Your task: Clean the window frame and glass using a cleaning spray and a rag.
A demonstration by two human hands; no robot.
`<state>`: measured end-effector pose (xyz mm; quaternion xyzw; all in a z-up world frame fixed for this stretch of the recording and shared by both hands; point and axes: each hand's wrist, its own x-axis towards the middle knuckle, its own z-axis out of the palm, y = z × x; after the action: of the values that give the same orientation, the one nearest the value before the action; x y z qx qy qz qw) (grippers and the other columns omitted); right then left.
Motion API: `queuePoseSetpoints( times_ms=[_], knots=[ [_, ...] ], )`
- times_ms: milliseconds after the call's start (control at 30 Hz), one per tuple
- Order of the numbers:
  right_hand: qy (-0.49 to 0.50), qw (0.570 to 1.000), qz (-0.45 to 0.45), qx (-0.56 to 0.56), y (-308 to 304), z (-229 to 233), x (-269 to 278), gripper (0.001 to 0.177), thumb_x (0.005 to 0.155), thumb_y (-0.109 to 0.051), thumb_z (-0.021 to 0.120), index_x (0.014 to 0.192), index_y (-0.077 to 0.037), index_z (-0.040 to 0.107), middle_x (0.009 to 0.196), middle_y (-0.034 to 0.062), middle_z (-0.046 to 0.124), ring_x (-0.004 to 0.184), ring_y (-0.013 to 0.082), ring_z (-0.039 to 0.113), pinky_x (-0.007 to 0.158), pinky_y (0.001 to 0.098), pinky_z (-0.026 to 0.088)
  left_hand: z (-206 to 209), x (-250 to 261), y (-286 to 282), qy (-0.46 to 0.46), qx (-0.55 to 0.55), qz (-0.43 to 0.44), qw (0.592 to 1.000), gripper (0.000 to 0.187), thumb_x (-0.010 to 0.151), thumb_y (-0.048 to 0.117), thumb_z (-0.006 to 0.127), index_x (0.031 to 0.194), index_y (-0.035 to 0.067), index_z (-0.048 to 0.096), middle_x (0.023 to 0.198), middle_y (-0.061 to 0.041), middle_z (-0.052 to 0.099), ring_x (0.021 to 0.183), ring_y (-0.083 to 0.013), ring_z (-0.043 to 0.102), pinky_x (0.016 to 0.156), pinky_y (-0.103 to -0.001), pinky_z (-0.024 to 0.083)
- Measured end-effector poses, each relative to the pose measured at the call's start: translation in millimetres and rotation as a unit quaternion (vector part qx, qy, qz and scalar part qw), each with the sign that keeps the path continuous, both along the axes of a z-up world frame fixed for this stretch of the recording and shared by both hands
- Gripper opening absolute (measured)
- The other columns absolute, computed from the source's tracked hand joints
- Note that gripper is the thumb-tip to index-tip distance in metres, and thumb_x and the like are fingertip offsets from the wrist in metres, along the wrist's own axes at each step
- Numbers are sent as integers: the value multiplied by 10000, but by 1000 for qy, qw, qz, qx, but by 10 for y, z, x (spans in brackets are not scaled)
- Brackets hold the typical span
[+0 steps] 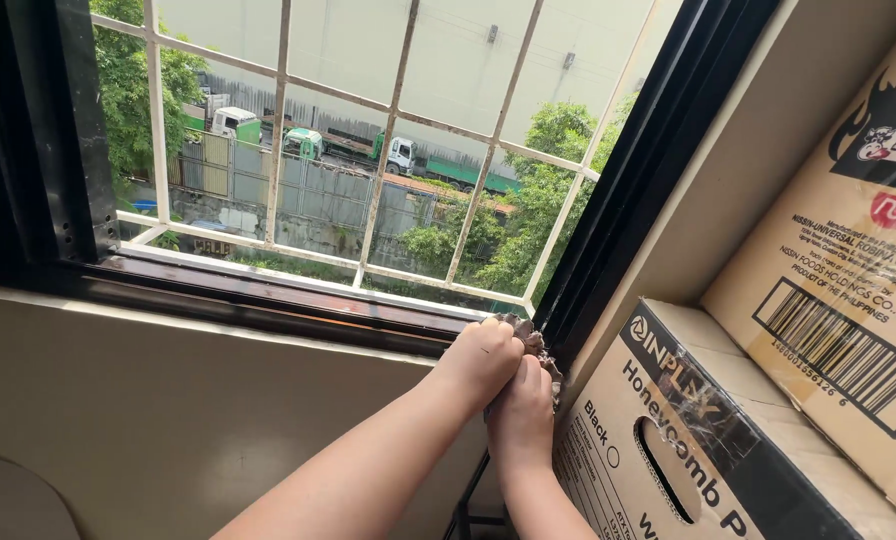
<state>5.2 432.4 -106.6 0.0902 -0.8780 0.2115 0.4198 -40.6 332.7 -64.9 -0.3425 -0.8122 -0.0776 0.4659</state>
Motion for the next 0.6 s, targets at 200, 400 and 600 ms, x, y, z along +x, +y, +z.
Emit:
queuePoseSetpoints(
  times_ms=[200,400,600],
  knots=[
    [59,987,135,60,-1348,43,144,224,876,0,555,1099,-10,536,1002,156,575,986,372,574,860,469,486,214,243,-1728,-77,-113,105,985,56,729,49,684,718,93,716,824,-105,695,837,-279,698,772,-373,577],
    [63,954,280,82,-3214,65,221,315,822,31,573,1133,5,531,989,182,550,954,363,556,856,454,465,187,627,-3637,-60,-64,245,966,55,740,66,696,753,118,687,848,-63,679,880,-243,698,782,-351,592],
    [112,942,285,136,-4363,98,431,352,775,-12,610,1112,17,516,1117,219,546,1061,361,557,926,436,459,-49,1004,-4847,-145,-80,396,903,132,732,42,703,825,134,684,924,-39,692,917,-242,694,794,-357,592]
  ],
)
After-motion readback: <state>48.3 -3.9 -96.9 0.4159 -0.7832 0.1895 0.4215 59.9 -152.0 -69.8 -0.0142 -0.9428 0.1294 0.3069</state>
